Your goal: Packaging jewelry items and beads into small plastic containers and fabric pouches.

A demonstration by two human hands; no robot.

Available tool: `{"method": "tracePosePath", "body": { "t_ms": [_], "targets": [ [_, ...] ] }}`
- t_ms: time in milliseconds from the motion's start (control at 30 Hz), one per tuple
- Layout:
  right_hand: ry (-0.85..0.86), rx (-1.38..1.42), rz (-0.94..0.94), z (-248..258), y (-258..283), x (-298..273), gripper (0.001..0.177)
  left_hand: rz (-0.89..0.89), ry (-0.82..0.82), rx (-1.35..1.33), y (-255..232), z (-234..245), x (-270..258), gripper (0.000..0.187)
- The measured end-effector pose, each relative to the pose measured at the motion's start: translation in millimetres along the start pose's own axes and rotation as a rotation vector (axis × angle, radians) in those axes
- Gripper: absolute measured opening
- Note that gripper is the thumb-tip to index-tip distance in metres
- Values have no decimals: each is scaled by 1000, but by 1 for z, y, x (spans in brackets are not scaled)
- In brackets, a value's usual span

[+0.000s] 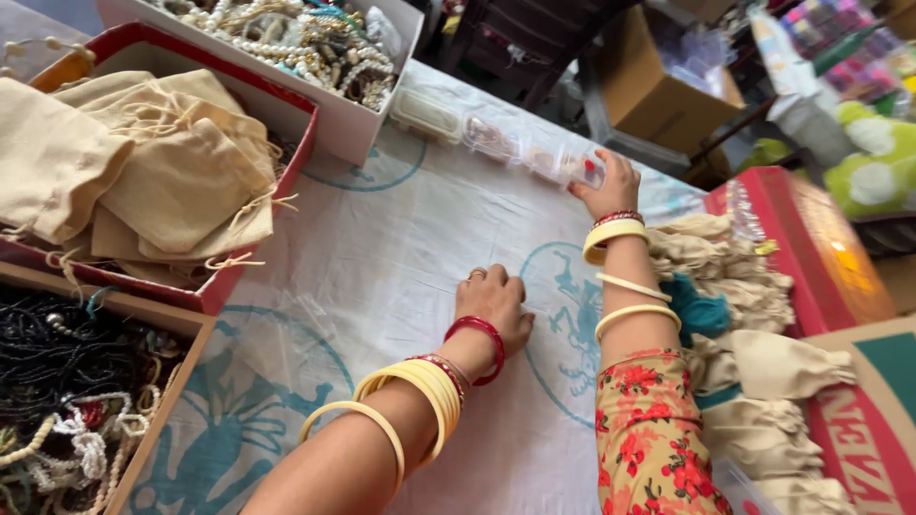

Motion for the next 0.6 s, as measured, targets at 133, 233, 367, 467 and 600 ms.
{"method": "tracePosePath", "body": {
  "t_ms": [133,233,367,467,600],
  "targets": [
    [-50,77,49,-16,24,11,70,-27,-4,5,-1,-1,-1,33],
    [-40,91,56,-20,30,18,61,-36,-13,-4,0,2,-2,33],
    [1,131,54,-21,26,22,57,-46,0,-13,-3,1,-1,33],
    [-31,119,136,-25,37,26,61,-45,3,1,-3,2,-1,33],
    [73,105,-54,-14,61,15,66,-54,4,6,-3,2,-2,32]
  ]
}}
Point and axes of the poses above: each hand's wrist, its own x-axis towards the middle knuckle, its own z-axis out of the back of the hand, y = z × x, the point moved 7 cm from there along x, towards the middle knuckle, and after that the axes turned 1 degree about z, right-handed, at the moved point
